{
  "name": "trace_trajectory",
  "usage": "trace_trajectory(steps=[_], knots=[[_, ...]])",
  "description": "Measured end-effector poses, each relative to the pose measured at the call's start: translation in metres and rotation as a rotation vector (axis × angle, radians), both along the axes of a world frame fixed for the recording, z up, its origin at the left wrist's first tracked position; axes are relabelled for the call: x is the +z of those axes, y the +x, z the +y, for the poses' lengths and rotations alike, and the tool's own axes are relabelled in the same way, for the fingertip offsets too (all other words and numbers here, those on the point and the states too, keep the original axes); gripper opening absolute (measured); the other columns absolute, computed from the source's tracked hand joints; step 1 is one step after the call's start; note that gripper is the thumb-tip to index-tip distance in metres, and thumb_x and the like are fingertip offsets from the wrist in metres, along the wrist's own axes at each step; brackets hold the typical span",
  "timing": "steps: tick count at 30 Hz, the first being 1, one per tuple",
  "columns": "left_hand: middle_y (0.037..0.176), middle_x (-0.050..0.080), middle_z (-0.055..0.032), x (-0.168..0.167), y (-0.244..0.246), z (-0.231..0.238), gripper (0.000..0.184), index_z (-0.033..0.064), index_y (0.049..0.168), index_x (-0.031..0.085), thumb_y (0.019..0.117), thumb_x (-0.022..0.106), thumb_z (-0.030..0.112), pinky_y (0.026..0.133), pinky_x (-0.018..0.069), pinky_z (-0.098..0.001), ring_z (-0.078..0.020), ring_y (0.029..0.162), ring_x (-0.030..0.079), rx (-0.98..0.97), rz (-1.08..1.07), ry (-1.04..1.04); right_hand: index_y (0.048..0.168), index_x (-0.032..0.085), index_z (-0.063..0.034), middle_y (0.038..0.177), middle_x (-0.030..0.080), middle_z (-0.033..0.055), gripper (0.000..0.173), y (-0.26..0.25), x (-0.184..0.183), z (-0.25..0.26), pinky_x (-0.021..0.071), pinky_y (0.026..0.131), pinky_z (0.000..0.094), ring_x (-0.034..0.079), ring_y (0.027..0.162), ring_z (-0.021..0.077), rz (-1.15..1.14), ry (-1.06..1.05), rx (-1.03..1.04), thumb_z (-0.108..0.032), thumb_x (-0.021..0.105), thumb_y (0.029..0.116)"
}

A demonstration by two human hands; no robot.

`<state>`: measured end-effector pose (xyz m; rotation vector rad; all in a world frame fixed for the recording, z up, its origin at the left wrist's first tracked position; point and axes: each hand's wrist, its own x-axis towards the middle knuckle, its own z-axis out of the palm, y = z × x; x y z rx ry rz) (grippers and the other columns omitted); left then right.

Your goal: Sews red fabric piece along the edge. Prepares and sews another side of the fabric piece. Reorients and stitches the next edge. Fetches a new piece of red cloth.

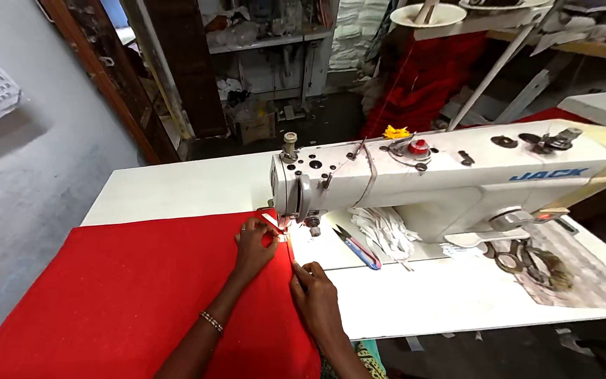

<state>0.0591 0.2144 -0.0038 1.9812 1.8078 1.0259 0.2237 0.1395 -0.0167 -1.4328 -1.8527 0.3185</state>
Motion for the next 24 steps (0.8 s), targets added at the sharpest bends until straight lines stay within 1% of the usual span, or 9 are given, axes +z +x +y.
trace_trajectory(steps=[2, 4, 5, 6, 7, 9, 15, 19, 24], knots=[[0.12, 0.061, -0.0156, 0.005, 0.005, -0.023, 0.018, 0.0043, 0.105, 0.073, 0.0899, 0.068, 0.014, 0.093, 0.0513, -0.0533, -0.0334, 0.114, 0.059, -0.065, 0.01, 0.018, 0.11, 0.079, -0.0017, 0.092, 0.07, 0.0141, 0.025, 0.002, 0.0, -0.005, 0.0592, 0.059, 0.0325, 0.068, 0.065, 0.0191, 0.01, 0.001, 0.0, -0.007, 0.065, 0.09], [0.127, 0.063, -0.012, 0.008, 0.012, -0.064, 0.031, 0.005, 0.114, 0.069, 0.0898, 0.066, 0.024, 0.104, 0.048, -0.0515, -0.0293, 0.125, 0.058, -0.163, 0.1, -0.017, 0.109, 0.079, -0.0015, 0.092, 0.07, 0.0141, 0.024, 0.004, 0.001, -0.007, 0.0594, 0.059, 0.032, 0.068, 0.066, 0.0188, 0.019, -0.007, 0.005, -0.007, 0.066, 0.0901], [0.135, 0.063, -0.0086, 0.01, 0.014, -0.086, 0.043, 0.0076, 0.122, 0.067, 0.0901, 0.066, 0.036, 0.113, 0.0383, -0.0577, -0.0286, 0.136, 0.053, -0.202, 0.172, -0.075, 0.109, 0.079, -0.0008, 0.092, 0.07, 0.0147, 0.024, 0.005, 0.002, -0.007, 0.0599, 0.061, 0.0332, 0.068, 0.067, 0.02, 0.02, -0.018, 0.013, -0.007, 0.066, 0.0906], [0.145, 0.059, -0.0036, 0.013, 0.014, -0.105, 0.057, 0.0113, 0.133, 0.063, 0.0906, 0.065, 0.05, 0.118, 0.022, -0.0693, -0.0291, 0.147, 0.042, -0.239, 0.239, -0.16, 0.109, 0.079, -0.0005, 0.091, 0.07, 0.0146, 0.024, 0.005, 0.001, -0.007, 0.0599, 0.061, 0.0336, 0.068, 0.067, 0.0205, 0.016, -0.022, 0.02, -0.007, 0.066, 0.0907], [0.154, 0.052, 0.0021, 0.013, 0.012, -0.118, 0.07, 0.016, 0.14, 0.058, 0.0897, 0.06, 0.064, 0.115, 0.0099, -0.0792, -0.0297, 0.153, 0.031, -0.266, 0.303, -0.217, 0.11, 0.079, -0.0007, 0.09, 0.069, 0.014, 0.025, 0.005, 0.001, -0.006, 0.0599, 0.061, 0.0331, 0.068, 0.067, 0.0203, 0.011, -0.019, 0.026, -0.008, 0.066, 0.0904], [0.16, 0.044, 0.01, 0.012, 0.003, -0.125, 0.083, 0.022, 0.145, 0.054, 0.084, 0.056, 0.078, 0.106, 0.0017, -0.0872, -0.0295, 0.156, 0.023, -0.288, 0.365, -0.248, 0.111, 0.079, -0.0013, 0.09, 0.07, 0.0132, 0.026, 0.005, -0.001, -0.006, 0.0596, 0.06, 0.031, 0.068, 0.067, 0.019, 0.005, -0.003, 0.031, -0.008, 0.065, 0.09], [0.159, 0.045, 0.0108, 0.012, -0.018, -0.091, 0.086, 0.0264, 0.147, 0.052, 0.081, 0.057, 0.082, 0.107, 0.0031, -0.0864, -0.0298, 0.157, 0.022, -0.373, 0.39, -0.202, 0.11, 0.079, -0.0009, 0.089, 0.069, 0.013, 0.026, 0.003, 0.0, -0.004, 0.0589, 0.059, 0.0298, 0.068, 0.066, 0.018, 0.0, 0.004, 0.023, -0.008, 0.065, 0.0892], [0.158, 0.048, 0.0032, 0.018, -0.006, -0.105, 0.081, 0.0189, 0.148, 0.054, 0.0885, 0.054, 0.075, 0.109, 0.0055, -0.0856, -0.0298, 0.154, 0.029, -0.355, 0.431, -0.205, 0.111, 0.079, 0.0002, 0.09, 0.069, 0.014, 0.025, 0.001, 0.001, 0.0, 0.0594, 0.06, 0.031, 0.068, 0.066, 0.0193, 0.0, -0.01, 0.028, -0.007, 0.066, 0.0901], [0.165, 0.036, 0.0114, 0.013, -0.002, -0.122, 0.086, 0.0228, 0.155, 0.045, 0.0886, 0.049, 0.078, 0.105, 0.0014, -0.0878, -0.0292, 0.158, 0.017, -0.343, 0.422, -0.3, 0.111, 0.078, 0.0008, 0.09, 0.067, 0.0149, 0.024, -0.001, 0.003, 0.011, 0.0597, 0.062, 0.035, 0.067, 0.066, 0.0217, -0.029, -0.044, 0.055, -0.007, 0.067, 0.0918]])
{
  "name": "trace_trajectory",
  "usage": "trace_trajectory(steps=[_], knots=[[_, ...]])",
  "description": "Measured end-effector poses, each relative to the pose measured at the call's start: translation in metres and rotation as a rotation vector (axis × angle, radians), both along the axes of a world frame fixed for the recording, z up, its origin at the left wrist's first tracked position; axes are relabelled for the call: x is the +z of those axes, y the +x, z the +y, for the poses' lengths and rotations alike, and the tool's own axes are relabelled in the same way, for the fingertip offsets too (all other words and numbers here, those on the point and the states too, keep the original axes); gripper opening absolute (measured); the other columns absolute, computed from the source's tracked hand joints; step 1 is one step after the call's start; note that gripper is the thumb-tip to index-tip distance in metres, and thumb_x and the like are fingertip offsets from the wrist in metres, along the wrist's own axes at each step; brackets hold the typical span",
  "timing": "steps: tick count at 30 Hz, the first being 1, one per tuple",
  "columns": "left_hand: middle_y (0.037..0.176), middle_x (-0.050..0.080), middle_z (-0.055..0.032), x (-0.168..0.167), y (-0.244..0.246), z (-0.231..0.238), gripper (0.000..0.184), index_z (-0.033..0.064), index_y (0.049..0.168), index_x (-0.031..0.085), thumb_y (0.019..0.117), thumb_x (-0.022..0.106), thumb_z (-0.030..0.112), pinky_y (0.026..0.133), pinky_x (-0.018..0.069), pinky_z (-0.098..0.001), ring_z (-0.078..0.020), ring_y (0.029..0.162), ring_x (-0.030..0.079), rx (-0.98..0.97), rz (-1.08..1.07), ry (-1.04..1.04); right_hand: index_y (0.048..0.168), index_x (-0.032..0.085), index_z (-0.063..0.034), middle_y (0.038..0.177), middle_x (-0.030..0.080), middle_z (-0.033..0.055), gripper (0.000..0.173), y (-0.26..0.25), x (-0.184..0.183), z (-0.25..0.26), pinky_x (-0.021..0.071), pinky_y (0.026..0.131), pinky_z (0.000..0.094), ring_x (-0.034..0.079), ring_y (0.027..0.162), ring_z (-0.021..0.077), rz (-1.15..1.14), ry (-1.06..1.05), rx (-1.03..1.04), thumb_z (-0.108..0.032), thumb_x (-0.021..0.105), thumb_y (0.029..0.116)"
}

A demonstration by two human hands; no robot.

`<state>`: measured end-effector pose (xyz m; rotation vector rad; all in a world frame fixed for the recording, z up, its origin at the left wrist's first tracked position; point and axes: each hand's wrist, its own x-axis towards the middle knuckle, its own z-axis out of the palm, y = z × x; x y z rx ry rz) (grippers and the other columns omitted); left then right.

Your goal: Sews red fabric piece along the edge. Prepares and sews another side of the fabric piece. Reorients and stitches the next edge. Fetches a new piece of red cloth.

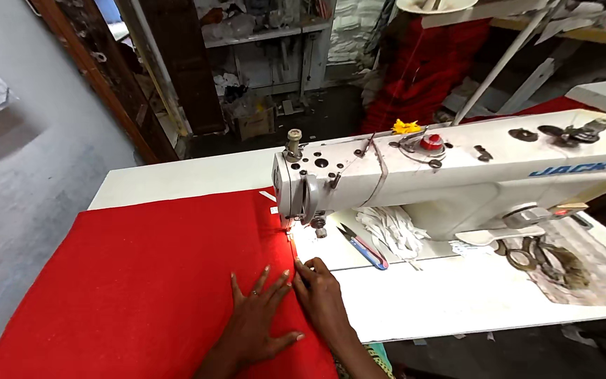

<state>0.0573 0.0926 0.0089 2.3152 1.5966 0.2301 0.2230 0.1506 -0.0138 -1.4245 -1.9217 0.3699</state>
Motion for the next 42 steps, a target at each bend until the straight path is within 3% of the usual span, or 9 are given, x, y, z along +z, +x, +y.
trace_trajectory(steps=[8, 11, 14, 16, 20, 23, 27, 34, 42], knots=[[0.167, 0.032, 0.0098, -0.001, -0.015, 0.038, 0.083, 0.0238, 0.156, 0.043, 0.0918, 0.045, 0.078, 0.112, -0.0015, -0.0815, -0.0262, 0.159, 0.011, -0.016, 0.015, 0.012, 0.102, 0.076, 0.0037, 0.093, 0.065, 0.0184, 0.016, -0.007, 0.015, 0.028, 0.0594, 0.067, 0.0424, 0.068, 0.073, 0.0289, -0.09, -0.117, 0.045, -0.008, 0.066, 0.0968], [0.16, 0.044, -0.0033, 0.004, -0.004, 0.017, 0.058, 0.0184, 0.147, 0.055, 0.1024, 0.048, 0.055, 0.118, 0.0234, -0.0669, -0.0293, 0.152, 0.034, 0.061, -0.02, 0.091, 0.125, 0.072, -0.0012, 0.097, 0.065, 0.015, 0.041, 0.007, 0.012, 0.01, 0.0582, 0.067, 0.0443, 0.067, 0.077, 0.0273, -0.084, -0.114, 0.06, -0.026, 0.073, 0.093], [0.102, 0.072, -0.0075, 0.009, 0.015, -0.036, 0.026, 0.0056, 0.111, 0.074, 0.1021, 0.058, 0.024, 0.081, 0.0585, -0.0344, -0.0164, 0.091, 0.069, 0.144, -0.496, 0.099, 0.122, 0.073, -0.0027, 0.092, 0.072, 0.0103, 0.042, 0.029, 0.007, -0.049, 0.06, 0.069, 0.0406, 0.07, 0.077, 0.0219, 0.061, -0.102, 0.029, -0.028, 0.071, 0.0879], [0.073, 0.069, 0.0024, 0.014, 0.03, -0.066, 0.036, 0.0045, 0.097, 0.073, 0.1088, 0.047, 0.025, 0.053, 0.0479, -0.0178, -0.0005, 0.057, 0.057, 0.156, -0.965, -0.33, 0.11, 0.076, -0.0033, 0.084, 0.072, 0.0021, 0.029, 0.038, 0.004, -0.083, 0.057, 0.06, 0.0221, 0.066, 0.068, 0.0057, 0.329, -0.125, -0.021, -0.02, 0.07, 0.0873], [0.06, 0.057, 0.0118, 0.01, 0.058, -0.071, 0.054, 0.0177, 0.097, 0.064, 0.1064, 0.031, 0.059, 0.042, 0.0347, -0.0104, 0.0066, 0.044, 0.043, 0.258, -1.604, -1.146, 0.097, 0.071, -0.002, 0.077, 0.072, 0.0002, 0.016, 0.041, 0.033, -0.105, 0.0574, 0.054, 0.0192, 0.067, 0.061, 0.0042, 0.824, -0.332, -0.119, -0.008, 0.078, 0.0834], [0.066, 0.058, 0.009, 0.017, 0.07, -0.059, 0.03, 0.0127, 0.094, 0.066, 0.1084, 0.048, 0.032, 0.04, 0.0324, -0.009, 0.0062, 0.042, 0.037, 0.567, -1.731, -0.963, 0.092, 0.073, -0.0012, 0.077, 0.072, 0.0006, 0.01, 0.042, 0.037, -0.105, 0.0588, 0.057, 0.018, 0.068, 0.062, 0.0035, 0.736, -0.169, -0.079, -0.007, 0.077, 0.0843], [0.075, 0.07, -0.0007, 0.026, 0.064, -0.052, 0.009, 0.0009, 0.095, 0.07, 0.0985, 0.066, 0.008, 0.064, 0.058, -0.0196, -0.0058, 0.063, 0.067, 0.699, -1.438, -0.61, 0.093, 0.078, -0.0036, 0.087, 0.071, 0.0069, 0.015, 0.047, 0.033, -0.11, 0.0582, 0.068, 0.0165, 0.068, 0.073, 0.0048, 0.242, 0.076, 0.011, -0.016, 0.07, 0.09], [0.086, 0.076, -0.0026, 0.031, 0.047, -0.05, 0.017, -0.002, 0.103, 0.07, 0.1037, 0.058, 0.009, 0.077, 0.0618, -0.0234, -0.0088, 0.078, 0.075, 0.557, -1.251, -0.738, 0.09, 0.076, -0.0022, 0.086, 0.076, 0.0042, 0.005, 0.04, 0.021, -0.111, 0.0599, 0.067, 0.0213, 0.071, 0.073, 0.0074, 0.863, -0.415, -0.057, -0.007, 0.074, 0.0873], [0.091, 0.076, -0.0039, 0.034, 0.043, -0.049, 0.023, -0.0042, 0.108, 0.069, 0.1057, 0.053, 0.012, 0.083, 0.0607, -0.0245, -0.0095, 0.084, 0.074, 0.665, -1.278, -0.854, 0.102, 0.069, -0.0066, 0.106, 0.076, 0.0037, 0.011, 0.045, 0.011, -0.112, 0.0573, 0.084, 0.0193, 0.071, 0.097, 0.0078, 0.333, -0.025, 0.163, -0.014, 0.069, 0.0938]])
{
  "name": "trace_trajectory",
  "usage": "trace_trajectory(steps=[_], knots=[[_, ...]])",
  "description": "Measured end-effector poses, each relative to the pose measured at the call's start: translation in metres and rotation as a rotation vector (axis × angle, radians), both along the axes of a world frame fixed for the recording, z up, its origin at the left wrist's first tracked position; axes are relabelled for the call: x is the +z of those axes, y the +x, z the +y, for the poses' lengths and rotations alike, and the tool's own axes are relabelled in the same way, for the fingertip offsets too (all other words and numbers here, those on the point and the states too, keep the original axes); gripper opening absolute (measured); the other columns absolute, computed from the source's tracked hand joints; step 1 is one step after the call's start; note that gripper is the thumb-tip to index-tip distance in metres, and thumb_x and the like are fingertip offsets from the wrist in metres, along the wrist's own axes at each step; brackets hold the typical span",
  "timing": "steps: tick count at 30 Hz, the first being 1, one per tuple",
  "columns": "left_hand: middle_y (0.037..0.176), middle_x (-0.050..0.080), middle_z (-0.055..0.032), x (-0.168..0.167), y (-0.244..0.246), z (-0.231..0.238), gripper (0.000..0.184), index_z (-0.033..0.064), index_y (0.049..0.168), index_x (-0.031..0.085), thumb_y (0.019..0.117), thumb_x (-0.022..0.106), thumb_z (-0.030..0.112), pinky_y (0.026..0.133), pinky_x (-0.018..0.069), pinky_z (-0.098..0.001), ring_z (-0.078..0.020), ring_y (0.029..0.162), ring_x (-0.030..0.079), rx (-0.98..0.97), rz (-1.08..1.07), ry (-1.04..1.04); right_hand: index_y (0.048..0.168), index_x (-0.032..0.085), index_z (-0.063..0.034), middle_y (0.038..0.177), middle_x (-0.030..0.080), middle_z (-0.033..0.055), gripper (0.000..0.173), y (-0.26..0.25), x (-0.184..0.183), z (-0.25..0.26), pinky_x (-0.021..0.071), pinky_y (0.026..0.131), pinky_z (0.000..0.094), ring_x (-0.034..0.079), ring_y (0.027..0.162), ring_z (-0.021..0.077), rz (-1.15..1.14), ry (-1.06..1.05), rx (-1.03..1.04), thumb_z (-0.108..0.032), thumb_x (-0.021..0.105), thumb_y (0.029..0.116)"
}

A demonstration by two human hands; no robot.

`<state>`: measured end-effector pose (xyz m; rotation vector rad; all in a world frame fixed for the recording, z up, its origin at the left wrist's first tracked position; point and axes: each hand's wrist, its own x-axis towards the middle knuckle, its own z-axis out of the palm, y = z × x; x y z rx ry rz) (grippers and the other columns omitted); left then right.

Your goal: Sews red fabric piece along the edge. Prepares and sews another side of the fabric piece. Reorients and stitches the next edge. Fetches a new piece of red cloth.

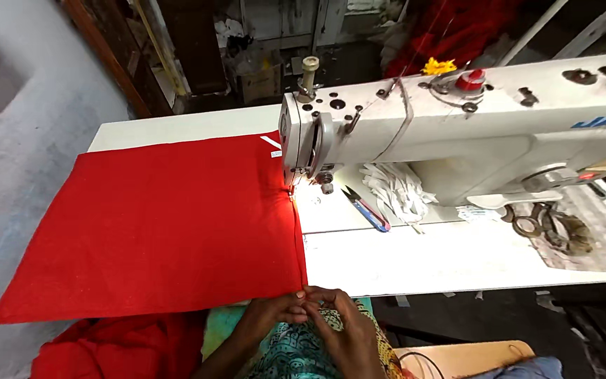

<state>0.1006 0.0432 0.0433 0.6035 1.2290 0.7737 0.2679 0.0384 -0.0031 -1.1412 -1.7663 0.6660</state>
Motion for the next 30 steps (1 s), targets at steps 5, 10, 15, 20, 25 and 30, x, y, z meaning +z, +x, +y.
trace_trajectory(steps=[5, 10, 15, 20, 25, 30], knots=[[0.093, 0.076, -0.0057, -0.013, 0.009, -0.026, 0.033, -0.0038, 0.111, 0.071, 0.1086, 0.044, 0.016, 0.073, 0.0624, -0.0259, -0.0097, 0.079, 0.074, -0.161, 0.405, 0.533, 0.101, 0.067, -0.0067, 0.096, 0.075, 0.0002, 0.008, 0.013, 0.009, 0.022, 0.0598, 0.081, 0.0217, 0.072, 0.09, 0.0063, -0.025, -0.138, 0.112, -0.012, 0.062, 0.0977], [0.107, 0.073, 0.0033, -0.045, -0.009, -0.007, 0.019, 0.0245, 0.111, 0.073, 0.0997, 0.061, 0.016, 0.088, 0.0387, -0.0381, -0.0167, 0.097, 0.061, -0.034, 1.382, 1.498, 0.098, 0.062, -0.0075, 0.091, 0.074, -0.0009, 0.01, 0.011, 0.019, 0.031, 0.0592, 0.069, 0.0196, 0.071, 0.08, 0.0038, 0.088, -0.35, 0.144, -0.009, 0.07, 0.0921], [0.097, 0.074, 0.0064, -0.051, -0.017, 0.005, 0.014, 0.022, 0.098, 0.074, 0.1021, 0.06, 0.021, 0.102, 0.036, -0.0371, -0.0099, 0.098, 0.064, -0.004, 1.351, 1.562, 0.109, 0.063, -0.0067, 0.096, 0.076, -0.0004, 0.011, 0.025, 0.027, 0.042, 0.0596, 0.076, 0.0226, 0.073, 0.085, 0.0067, 0.124, -0.574, 0.271, -0.012, 0.06, 0.0999], [0.086, 0.075, 0.0001, -0.058, -0.008, 0.008, 0.022, 0.0143, 0.088, 0.076, 0.0967, 0.066, 0.032, 0.1, 0.0498, -0.0364, -0.0133, 0.084, 0.071, -0.124, 1.14, 1.34, 0.113, 0.069, 0.001, 0.09, 0.071, 0.0141, 0.028, -0.019, 0.019, 0.099, 0.0587, 0.07, 0.0492, 0.07, 0.077, 0.0281, -0.272, -0.191, -0.019, -0.021, 0.069, 0.0968], [0.088, 0.075, -0.0025, -0.055, -0.01, 0.018, 0.018, 0.0093, 0.091, 0.077, 0.0947, 0.07, 0.025, 0.109, 0.0506, -0.0413, -0.0158, 0.09, 0.075, -0.223, 0.967, 1.252, 0.097, 0.069, 0.0049, 0.09, 0.065, 0.0214, 0.01, -0.056, 0.009, 0.149, 0.0573, 0.068, 0.0521, 0.068, 0.08, 0.0371, -0.36, 0.018, -0.175, -0.003, 0.067, 0.092], [0.091, 0.075, -0.0016, -0.057, -0.02, 0.04, 0.019, 0.0112, 0.096, 0.078, 0.0982, 0.066, 0.025, 0.111, 0.0487, -0.0398, -0.0133, 0.092, 0.073, -0.232, 0.905, 1.249, 0.115, 0.072, 0.0026, 0.102, 0.067, 0.0184, 0.029, -0.042, 0.019, 0.124, 0.0571, 0.081, 0.0485, 0.067, 0.094, 0.0325, -0.291, -0.233, -0.084, 0.002, 0.067, 0.0868]])
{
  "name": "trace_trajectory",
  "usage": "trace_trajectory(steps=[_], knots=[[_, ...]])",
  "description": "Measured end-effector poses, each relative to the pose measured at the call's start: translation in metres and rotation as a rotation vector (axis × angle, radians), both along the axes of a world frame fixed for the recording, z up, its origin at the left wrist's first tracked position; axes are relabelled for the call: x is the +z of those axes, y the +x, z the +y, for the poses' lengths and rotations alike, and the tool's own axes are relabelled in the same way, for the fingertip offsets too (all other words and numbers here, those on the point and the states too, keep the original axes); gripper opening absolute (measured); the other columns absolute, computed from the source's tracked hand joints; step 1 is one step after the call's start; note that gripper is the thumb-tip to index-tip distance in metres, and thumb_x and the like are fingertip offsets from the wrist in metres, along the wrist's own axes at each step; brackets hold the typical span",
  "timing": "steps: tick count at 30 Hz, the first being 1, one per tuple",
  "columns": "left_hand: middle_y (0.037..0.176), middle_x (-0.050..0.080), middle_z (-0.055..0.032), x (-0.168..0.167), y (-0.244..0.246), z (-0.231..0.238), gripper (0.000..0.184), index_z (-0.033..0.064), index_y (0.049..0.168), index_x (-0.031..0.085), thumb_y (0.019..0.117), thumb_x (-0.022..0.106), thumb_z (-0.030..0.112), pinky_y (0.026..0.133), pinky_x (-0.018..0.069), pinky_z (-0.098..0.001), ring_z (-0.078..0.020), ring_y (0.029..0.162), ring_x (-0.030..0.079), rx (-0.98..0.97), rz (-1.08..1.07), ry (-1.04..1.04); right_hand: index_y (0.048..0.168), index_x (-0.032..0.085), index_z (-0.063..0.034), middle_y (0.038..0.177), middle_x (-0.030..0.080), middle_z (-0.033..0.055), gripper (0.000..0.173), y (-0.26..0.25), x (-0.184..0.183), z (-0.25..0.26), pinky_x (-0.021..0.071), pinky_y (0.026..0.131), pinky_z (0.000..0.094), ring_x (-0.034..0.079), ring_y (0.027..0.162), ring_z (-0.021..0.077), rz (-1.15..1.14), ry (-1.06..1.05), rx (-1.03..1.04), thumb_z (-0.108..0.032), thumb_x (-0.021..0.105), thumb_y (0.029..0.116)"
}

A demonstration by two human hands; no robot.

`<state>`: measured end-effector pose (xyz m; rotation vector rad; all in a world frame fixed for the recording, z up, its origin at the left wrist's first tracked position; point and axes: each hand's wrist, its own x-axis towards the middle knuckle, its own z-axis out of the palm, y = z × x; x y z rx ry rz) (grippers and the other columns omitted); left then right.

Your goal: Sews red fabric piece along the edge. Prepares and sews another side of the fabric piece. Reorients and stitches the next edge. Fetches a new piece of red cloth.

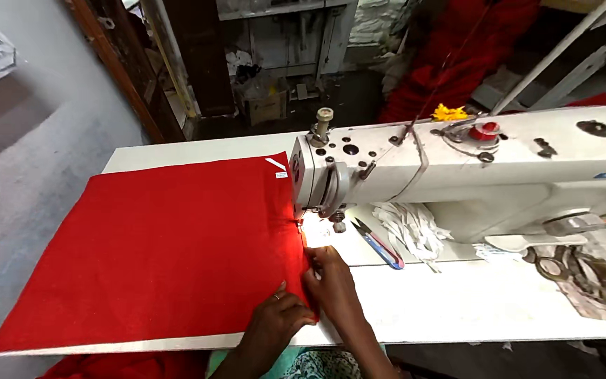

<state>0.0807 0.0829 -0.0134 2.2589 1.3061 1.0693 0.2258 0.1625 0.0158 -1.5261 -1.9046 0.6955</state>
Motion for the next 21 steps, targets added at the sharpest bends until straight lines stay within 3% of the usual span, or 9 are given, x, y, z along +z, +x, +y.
trace_trajectory(steps=[3, 7, 11, 17, 21], knots=[[0.092, 0.074, -0.0035, 0.0, -0.004, 0.015, 0.02, 0.0105, 0.096, 0.078, 0.0983, 0.065, 0.026, 0.11, 0.0461, -0.0501, -0.0163, 0.092, 0.073, -0.018, 0.009, 0.012, 0.129, 0.067, 0.0029, 0.111, 0.064, 0.0193, 0.044, 0.005, 0.008, -0.007, 0.0552, 0.087, 0.046, 0.064, 0.102, 0.0324, 0.029, -0.132, 0.036, 0.004, 0.069, 0.0849], [0.094, 0.073, -0.003, 0.004, -0.014, 0.034, 0.021, 0.0107, 0.096, 0.078, 0.0999, 0.062, 0.024, 0.11, 0.0366, -0.066, -0.018, 0.095, 0.072, -0.041, 0.058, -0.012, 0.133, 0.066, 0.0029, 0.116, 0.062, 0.0199, 0.046, -0.001, 0.011, 0.003, 0.054, 0.091, 0.0445, 0.061, 0.107, 0.0327, 0.003, -0.159, 0.038, 0.002, 0.07, 0.0868], [0.1, 0.074, -0.003, 0.003, -0.023, 0.053, 0.019, 0.0097, 0.098, 0.079, 0.099, 0.061, 0.017, 0.109, 0.0329, -0.0717, -0.0204, 0.1, 0.071, -0.063, 0.095, -0.025, 0.121, 0.072, 0.0039, 0.108, 0.064, 0.0209, 0.032, -0.008, 0.004, 0.012, 0.055, 0.087, 0.0454, 0.063, 0.102, 0.0342, -0.023, -0.031, -0.003, 0.001, 0.07, 0.0892], [0.105, 0.072, -0.002, 0.004, -0.034, 0.081, 0.02, 0.0116, 0.102, 0.08, 0.0945, 0.062, 0.007, 0.107, 0.0294, -0.0755, -0.0207, 0.104, 0.069, -0.094, 0.137, -0.007, 0.098, 0.079, 0.0003, 0.09, 0.067, 0.0185, 0.01, -0.013, -0.008, 0.024, 0.0573, 0.075, 0.0466, 0.068, 0.084, 0.0327, -0.011, 0.194, -0.062, -0.004, 0.074, 0.0907], [0.107, 0.072, -0.006, 0.007, -0.04, 0.102, 0.025, 0.0103, 0.108, 0.08, 0.0942, 0.06, 0.003, 0.104, 0.0299, -0.0786, -0.027, 0.105, 0.069, -0.117, 0.136, 0.025, 0.1, 0.079, -0.0007, 0.091, 0.069, 0.017, 0.011, 0.003, -0.008, 0.03, 0.0586, 0.075, 0.0476, 0.07, 0.082, 0.0299, 0.096, 0.13, 0.01, -0.007, 0.074, 0.0927]])
